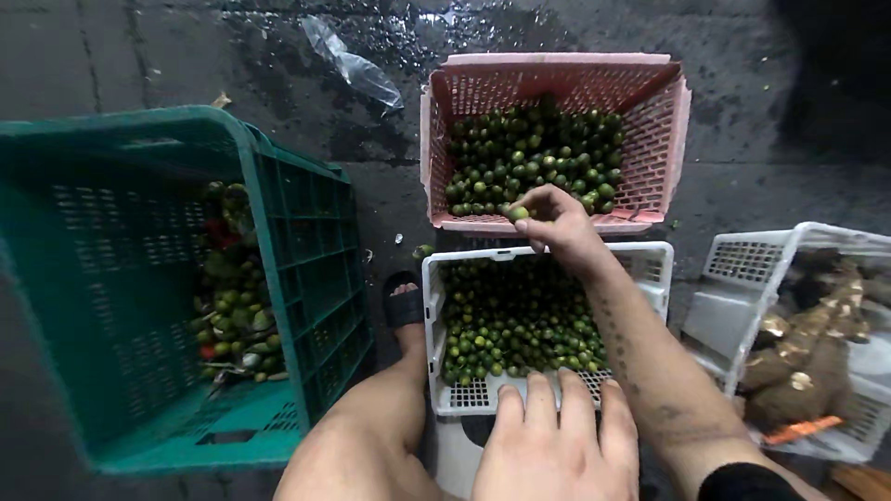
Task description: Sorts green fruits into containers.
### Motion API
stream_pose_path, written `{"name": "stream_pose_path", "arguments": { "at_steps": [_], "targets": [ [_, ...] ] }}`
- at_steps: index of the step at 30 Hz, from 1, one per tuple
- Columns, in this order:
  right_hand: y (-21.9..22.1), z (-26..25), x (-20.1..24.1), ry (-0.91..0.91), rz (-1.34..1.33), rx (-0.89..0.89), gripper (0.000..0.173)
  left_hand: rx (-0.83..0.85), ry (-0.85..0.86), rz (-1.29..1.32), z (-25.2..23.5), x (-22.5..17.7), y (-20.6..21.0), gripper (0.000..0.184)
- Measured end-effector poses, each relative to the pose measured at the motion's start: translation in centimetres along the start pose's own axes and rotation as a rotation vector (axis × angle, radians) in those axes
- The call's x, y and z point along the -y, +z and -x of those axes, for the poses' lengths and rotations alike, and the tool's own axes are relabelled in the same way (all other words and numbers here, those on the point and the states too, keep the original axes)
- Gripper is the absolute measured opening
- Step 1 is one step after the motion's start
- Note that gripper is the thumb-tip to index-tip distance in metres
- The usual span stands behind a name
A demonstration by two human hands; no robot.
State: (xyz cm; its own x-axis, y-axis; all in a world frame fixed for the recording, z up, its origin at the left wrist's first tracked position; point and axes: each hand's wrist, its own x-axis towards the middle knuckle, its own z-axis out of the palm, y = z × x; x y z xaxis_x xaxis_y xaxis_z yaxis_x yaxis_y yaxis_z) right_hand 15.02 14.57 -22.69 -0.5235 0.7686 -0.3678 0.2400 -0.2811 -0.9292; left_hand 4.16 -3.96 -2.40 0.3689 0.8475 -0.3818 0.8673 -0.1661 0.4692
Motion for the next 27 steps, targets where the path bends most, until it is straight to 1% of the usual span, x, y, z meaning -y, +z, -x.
{"name": "stream_pose_path", "arguments": {
  "at_steps": [3, 6, 8, 10, 12, 14, 15, 17, 18, 19, 21, 22, 23, 25, 26, 27],
  "targets": [
    [1.0, 3.6, 1.5, 0.005, -0.344, 0.024, 0.031, 0.024, 0.044, -0.001, 0.1, -0.6, 0.5, 0.056],
    [2.5, 4.2, 2.2, 0.035, -0.587, 0.147, 0.038, 0.109, 0.073, -0.030, 0.3, -1.1, 1.5, 0.049],
    [3.9, 3.9, 2.8, 0.117, -0.700, 0.228, 0.042, 0.279, 0.048, -0.025, 0.3, -1.6, 1.6, 0.043],
    [5.5, 3.6, 3.6, 0.239, -0.810, 0.262, 0.049, 0.457, 0.029, -0.001, 0.2, -2.0, 1.4, 0.040],
    [6.4, 3.5, 4.3, 0.330, -0.879, 0.276, 0.050, 0.548, 0.037, 0.004, 0.0, -2.4, 1.5, 0.041],
    [7.0, 3.6, 4.8, 0.428, -0.936, 0.242, 0.050, 0.605, 0.040, 0.014, -0.2, -2.8, 1.6, 0.042],
    [7.3, 3.4, 5.2, 0.490, -0.941, 0.198, 0.049, 0.621, 0.042, 0.013, -0.3, -3.0, 1.7, 0.041],
    [8.5, 2.6, 6.2, 0.580, -0.904, 0.078, 0.043, 0.639, 0.051, -0.005, -0.5, -3.2, 1.8, 0.039],
    [9.4, 2.1, 6.6, 0.582, -0.863, 0.030, 0.038, 0.640, 0.054, -0.013, -0.5, -3.2, 1.8, 0.038],
    [10.5, 1.7, 7.2, 0.546, -0.803, 0.009, 0.033, 0.647, 0.048, -0.016, -0.7, -3.2, 1.8, 0.038],
    [13.5, 1.6, 9.3, 0.412, -0.626, 0.054, 0.037, 0.675, 0.024, -0.010, -1.1, -3.2, 1.7, 0.041],
    [15.1, 2.0, 10.8, 0.333, -0.555, 0.137, 0.041, 0.687, 0.013, 0.006, -1.3, -3.2, 1.7, 0.043],
    [16.7, 2.4, 12.5, 0.250, -0.516, 0.249, 0.050, 0.690, -0.002, 0.029, -1.4, -3.3, 1.6, 0.040],
    [18.8, 3.6, 15.8, 0.079, -0.397, 0.533, 0.070, 0.691, -0.052, 0.109, -1.6, -3.2, 1.1, 0.032],
    [19.1, 3.8, 16.9, -0.012, -0.303, 0.616, 0.075, 0.701, -0.067, 0.128, -1.6, -3.0, 0.8, 0.030],
    [19.0, 3.7, 17.2, -0.110, -0.172, 0.637, 0.075, 0.690, -0.061, 0.115, -1.6, -2.9, 0.8, 0.031]
  ]
}}
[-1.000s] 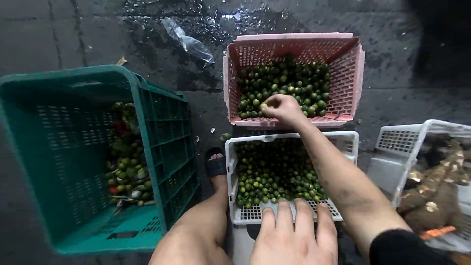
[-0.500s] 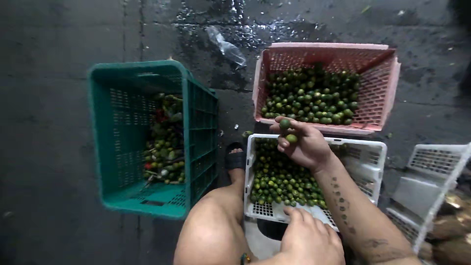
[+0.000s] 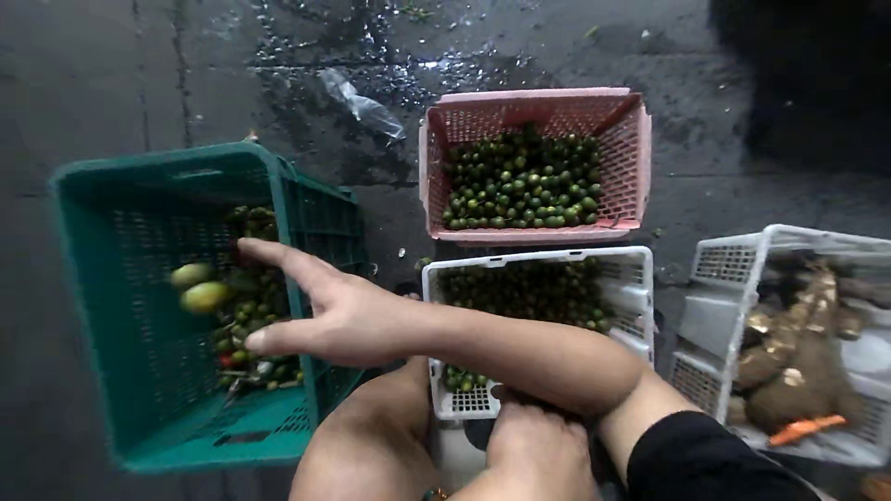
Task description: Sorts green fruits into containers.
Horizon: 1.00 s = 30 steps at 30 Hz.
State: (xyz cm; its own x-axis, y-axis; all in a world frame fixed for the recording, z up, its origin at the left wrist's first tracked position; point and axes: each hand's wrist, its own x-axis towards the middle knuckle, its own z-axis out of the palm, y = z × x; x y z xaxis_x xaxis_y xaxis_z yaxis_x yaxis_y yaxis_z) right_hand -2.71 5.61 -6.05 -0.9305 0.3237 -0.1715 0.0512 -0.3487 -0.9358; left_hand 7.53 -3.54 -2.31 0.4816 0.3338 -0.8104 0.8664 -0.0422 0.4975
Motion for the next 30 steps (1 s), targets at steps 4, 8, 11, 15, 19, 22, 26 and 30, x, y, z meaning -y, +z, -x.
{"name": "stream_pose_path", "arguments": {
  "at_steps": [4, 8, 11, 15, 19, 22, 26, 30],
  "targets": [
    [-6.8, 0.0, -7.4, -0.122, 0.548, -0.388, 0.040, -0.131, 0.046, -0.186, -0.3, 0.8, 1.6, 0.046],
    [-21.7, 2.8, -15.3, 0.268, 0.820, -0.979, 0.032, -0.130, 0.055, -0.227, 0.0, 1.0, 2.0, 0.044],
    [-29.5, 5.3, -18.6, 0.673, 0.809, -1.159, 0.042, -0.082, 0.060, -0.193, -0.2, 0.9, 1.6, 0.042],
    [-30.7, 5.3, -19.4, 0.801, 1.072, -0.996, 0.048, -0.082, 0.056, -0.212, -0.6, 0.7, 1.0, 0.041],
    [-30.7, 5.3, -19.4, 0.820, 1.163, -0.978, 0.045, -0.065, 0.058, -0.227, -1.2, 0.5, 0.6, 0.042],
    [-31.1, 5.7, -19.9, 0.770, 0.983, -1.085, 0.055, -0.073, 0.048, -0.225, -1.2, 0.6, 0.7, 0.044],
    [-28.1, 6.4, -17.8, 0.498, 0.481, -1.309, 0.054, -0.015, 0.023, -0.220, -1.1, 0.8, 0.6, 0.044],
    [-16.2, 3.4, -11.7, 0.008, 0.264, -1.048, 0.030, -0.041, 0.054, -0.243, -1.3, 0.3, 1.4, 0.043]
  ]
}}
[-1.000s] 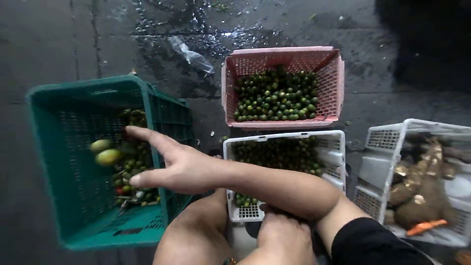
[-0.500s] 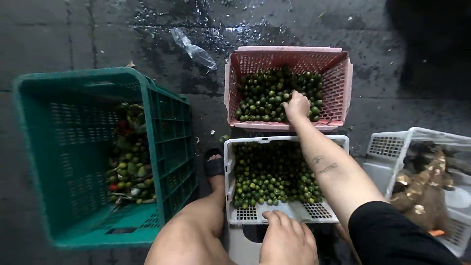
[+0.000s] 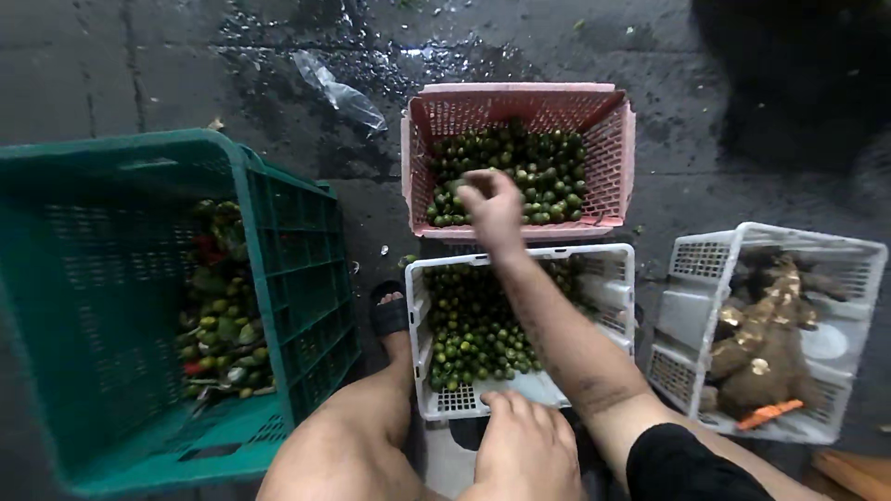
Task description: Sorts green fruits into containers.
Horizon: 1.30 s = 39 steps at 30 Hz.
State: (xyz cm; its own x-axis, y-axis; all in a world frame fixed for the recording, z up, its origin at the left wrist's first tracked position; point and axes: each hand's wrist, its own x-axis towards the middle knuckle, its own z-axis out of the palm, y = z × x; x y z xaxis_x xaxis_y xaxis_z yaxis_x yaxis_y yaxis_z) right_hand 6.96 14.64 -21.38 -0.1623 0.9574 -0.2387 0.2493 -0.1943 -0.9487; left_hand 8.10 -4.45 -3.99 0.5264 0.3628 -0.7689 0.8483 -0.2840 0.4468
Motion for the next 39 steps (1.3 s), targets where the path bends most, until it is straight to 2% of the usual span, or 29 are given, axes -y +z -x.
{"name": "stream_pose_path", "arguments": {
  "at_steps": [3, 5, 6, 8, 11, 14, 16, 18, 20, 24, 31, 34, 39],
  "targets": [
    [5.8, 6.2, 6.6, -0.303, -0.213, 0.360, 0.028, -0.020, -0.015, 0.020, 0.0, 0.0, 0.0, 0.039],
    [6.9, 8.0, 9.2, -0.536, -0.171, 0.538, 0.032, 0.005, -0.029, 0.045, 0.2, 0.2, -0.4, 0.044],
    [6.9, 8.0, 9.5, -0.632, -0.135, 0.553, 0.030, 0.000, -0.028, 0.041, 0.3, 0.4, -0.5, 0.046],
    [5.4, 6.3, 7.8, -0.666, -0.034, 0.491, 0.022, -0.022, -0.026, 0.022, 0.5, 0.6, -0.3, 0.050],
    [-0.4, 0.6, 1.7, -0.419, 0.298, 0.279, 0.020, 0.002, -0.024, 0.025, 0.9, 0.8, -0.3, 0.045],
    [-8.0, -5.9, -4.3, 0.060, 0.788, 0.127, 0.032, 0.024, -0.015, 0.024, 1.0, 1.0, -0.2, 0.040],
    [-11.9, -8.4, -8.3, 0.317, 0.944, 0.111, 0.041, 0.041, -0.015, 0.012, 1.0, 0.9, -0.4, 0.036],
    [-14.1, -8.9, -11.0, 0.430, 1.047, 0.179, 0.043, 0.045, -0.018, 0.014, 0.9, 0.8, -0.9, 0.032],
    [-14.4, -8.8, -11.7, 0.452, 1.089, 0.223, 0.039, 0.049, -0.020, 0.011, 0.7, 0.6, -1.4, 0.032],
    [-13.2, -7.7, -9.9, 0.495, 0.898, 0.107, 0.043, 0.066, -0.021, -0.024, 0.3, 0.0, -1.8, 0.027],
    [-13.5, -4.8, -7.5, 0.507, 0.123, -0.163, 0.047, 0.091, -0.044, -0.027, -0.4, -1.4, -2.4, 0.033],
    [-14.9, -2.6, -4.4, 0.585, -0.301, -0.132, 0.054, 0.049, -0.062, 0.011, -0.3, -1.6, -2.5, 0.037],
    [-15.6, 4.0, 0.8, 0.472, -0.500, -0.038, 0.048, -0.030, -0.112, 0.055, 0.9, -0.5, -2.1, 0.052]
  ]
}}
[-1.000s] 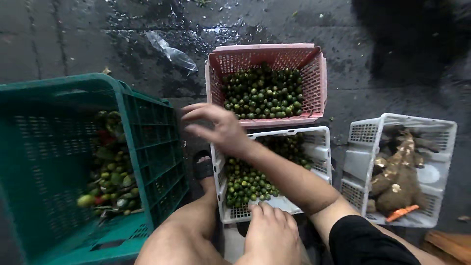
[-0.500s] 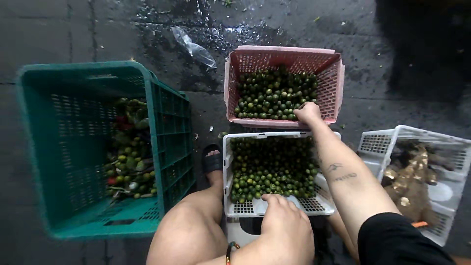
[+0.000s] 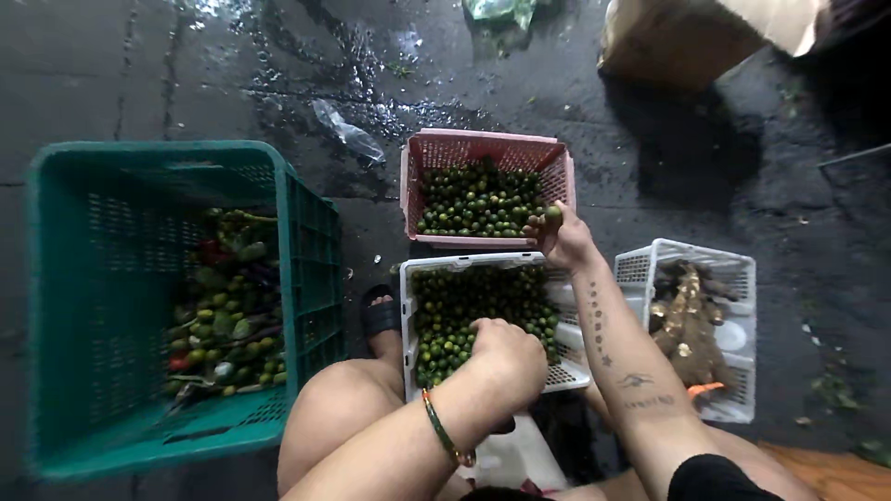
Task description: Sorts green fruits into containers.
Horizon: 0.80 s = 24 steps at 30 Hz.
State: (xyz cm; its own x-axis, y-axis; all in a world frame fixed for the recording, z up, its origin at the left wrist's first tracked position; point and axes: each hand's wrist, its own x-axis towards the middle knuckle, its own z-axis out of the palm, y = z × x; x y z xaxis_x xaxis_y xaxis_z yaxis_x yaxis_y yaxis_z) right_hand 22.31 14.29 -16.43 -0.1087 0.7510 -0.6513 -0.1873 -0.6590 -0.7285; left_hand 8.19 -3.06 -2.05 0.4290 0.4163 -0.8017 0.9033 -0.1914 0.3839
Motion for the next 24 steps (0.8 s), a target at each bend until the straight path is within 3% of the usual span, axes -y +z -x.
{"name": "stream_pose_path", "arguments": {
  "at_steps": [4, 8, 11, 16, 18, 19, 21, 22, 24],
  "targets": [
    [0.8, 5.4, -0.4, -0.051, -0.082, -0.079, 0.040, -0.028, -0.016, -0.021, 1.0, 0.4, 1.0, 0.050],
    [1.6, 7.6, -0.1, -0.058, -0.059, -0.181, 0.039, -0.047, 0.051, -0.026, 2.0, -0.3, 2.1, 0.041],
    [4.3, 9.8, -0.4, -0.080, 0.088, -0.055, 0.039, -0.128, 0.102, -0.042, 2.8, -1.0, 3.4, 0.028],
    [13.3, 13.9, -1.5, -0.161, 0.182, 0.041, 0.028, -0.295, 0.183, -0.008, 4.4, 0.1, 5.1, 0.023],
    [15.8, 16.8, -2.2, -0.183, 0.237, 0.217, 0.030, -0.318, 0.248, 0.061, 5.8, 0.7, 5.5, 0.020],
    [16.3, 18.7, -2.3, -0.186, 0.306, 0.455, 0.037, -0.347, 0.280, 0.104, 6.4, 1.2, 5.9, 0.020],
    [17.5, 21.2, -2.1, -0.158, 0.459, 0.875, 0.085, -0.430, 0.304, 0.125, 6.9, 2.3, 6.9, 0.021],
    [17.7, 21.5, -2.2, -0.160, 0.493, 0.970, 0.102, -0.445, 0.291, 0.100, 6.9, 2.8, 7.2, 0.021],
    [16.3, 19.8, -2.7, -0.220, 0.536, 0.916, 0.102, -0.365, 0.200, 0.072, 6.4, 3.0, 7.1, 0.023]
  ]
}}
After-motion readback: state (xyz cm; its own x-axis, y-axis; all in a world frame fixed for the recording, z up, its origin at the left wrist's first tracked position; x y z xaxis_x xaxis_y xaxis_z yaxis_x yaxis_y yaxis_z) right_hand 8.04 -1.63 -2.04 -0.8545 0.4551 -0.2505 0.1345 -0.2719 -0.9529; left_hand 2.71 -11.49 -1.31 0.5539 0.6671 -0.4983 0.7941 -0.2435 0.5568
